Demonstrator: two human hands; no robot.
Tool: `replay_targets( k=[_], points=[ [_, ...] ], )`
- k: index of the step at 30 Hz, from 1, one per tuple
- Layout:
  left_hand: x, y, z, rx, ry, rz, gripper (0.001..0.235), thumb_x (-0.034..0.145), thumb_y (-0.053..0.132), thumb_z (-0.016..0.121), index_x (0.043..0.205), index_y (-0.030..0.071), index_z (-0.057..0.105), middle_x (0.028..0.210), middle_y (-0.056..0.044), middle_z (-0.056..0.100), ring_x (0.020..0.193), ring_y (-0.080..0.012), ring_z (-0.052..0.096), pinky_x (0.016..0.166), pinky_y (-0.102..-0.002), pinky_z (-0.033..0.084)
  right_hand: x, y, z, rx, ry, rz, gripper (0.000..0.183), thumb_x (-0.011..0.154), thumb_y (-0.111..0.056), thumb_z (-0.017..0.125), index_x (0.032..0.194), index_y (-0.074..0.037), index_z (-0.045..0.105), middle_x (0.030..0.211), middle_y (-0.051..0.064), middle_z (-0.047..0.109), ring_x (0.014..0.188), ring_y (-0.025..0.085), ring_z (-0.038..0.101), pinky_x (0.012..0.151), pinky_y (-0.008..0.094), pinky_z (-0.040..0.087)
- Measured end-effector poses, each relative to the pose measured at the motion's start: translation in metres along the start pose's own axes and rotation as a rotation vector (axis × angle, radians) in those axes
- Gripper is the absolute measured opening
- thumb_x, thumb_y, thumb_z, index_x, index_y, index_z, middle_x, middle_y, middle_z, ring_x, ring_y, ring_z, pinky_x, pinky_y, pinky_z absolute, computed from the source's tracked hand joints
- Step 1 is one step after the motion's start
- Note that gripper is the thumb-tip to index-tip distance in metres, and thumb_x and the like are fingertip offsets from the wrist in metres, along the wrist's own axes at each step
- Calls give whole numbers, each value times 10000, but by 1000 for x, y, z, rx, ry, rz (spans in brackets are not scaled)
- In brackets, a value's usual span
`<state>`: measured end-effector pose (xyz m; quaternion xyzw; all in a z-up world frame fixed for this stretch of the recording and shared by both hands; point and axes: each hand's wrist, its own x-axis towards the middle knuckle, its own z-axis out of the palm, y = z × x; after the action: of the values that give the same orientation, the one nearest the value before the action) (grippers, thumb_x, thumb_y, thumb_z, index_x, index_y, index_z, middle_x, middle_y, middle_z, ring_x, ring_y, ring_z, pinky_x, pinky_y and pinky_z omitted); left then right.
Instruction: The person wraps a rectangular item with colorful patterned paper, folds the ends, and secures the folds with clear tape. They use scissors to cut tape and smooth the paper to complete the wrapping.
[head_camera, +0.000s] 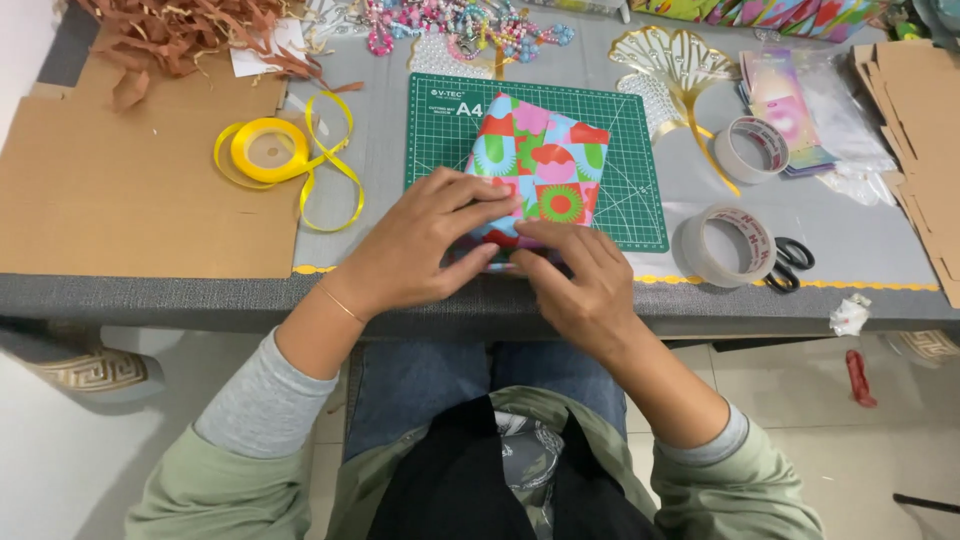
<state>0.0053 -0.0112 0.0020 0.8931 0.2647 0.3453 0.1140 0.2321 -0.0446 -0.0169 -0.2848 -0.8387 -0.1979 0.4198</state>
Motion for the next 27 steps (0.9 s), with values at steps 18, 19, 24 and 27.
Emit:
replay_targets(
  k=[18, 19, 24, 27],
  points=[
    [-16, 2, 35, -10, 239, -83, 251, 832, 209, 878, 1036, 163, 740, 1003, -21, 747, 1085, -243, 676, 904, -382, 492, 10, 5, -22, 345, -87, 514, 249, 848, -102, 862, 1070, -136, 755, 858, 37, 785, 798, 268, 764, 730, 357, 608],
    [-13, 3, 35, -12, 235, -74, 251, 832, 209, 878, 1036, 163, 740, 1003, -21, 747, 1085, -243, 676, 904, -382, 492, 15, 7, -24, 338, -81, 517, 249, 848, -102, 862, 1070, -136, 755, 858, 37, 785, 798, 268, 764, 730, 357, 608],
    [-17, 8, 56, 38, 386, -138, 222, 863, 338, 870, 1035, 249, 760, 946, 79, 646, 1074, -169, 613, 985, -399, 370, 28, 7, -33, 523, -147, 596, 240, 823, -19, 849, 879, -74, 622, 846, 88, 786, 824, 320, 786, 731, 392, 600],
    [-13, 23, 51, -50, 431, -186, 109, 917, 235, 818, 981, 178, 751, 923, 27, 628, 1065, -200, 608, 979, -428, 361, 33, 6, -35, 475, -119, 579, 154, 826, -38, 852, 852, -83, 706, 1054, 81, 791, 891, 311, 785, 772, 401, 626]
  ],
)
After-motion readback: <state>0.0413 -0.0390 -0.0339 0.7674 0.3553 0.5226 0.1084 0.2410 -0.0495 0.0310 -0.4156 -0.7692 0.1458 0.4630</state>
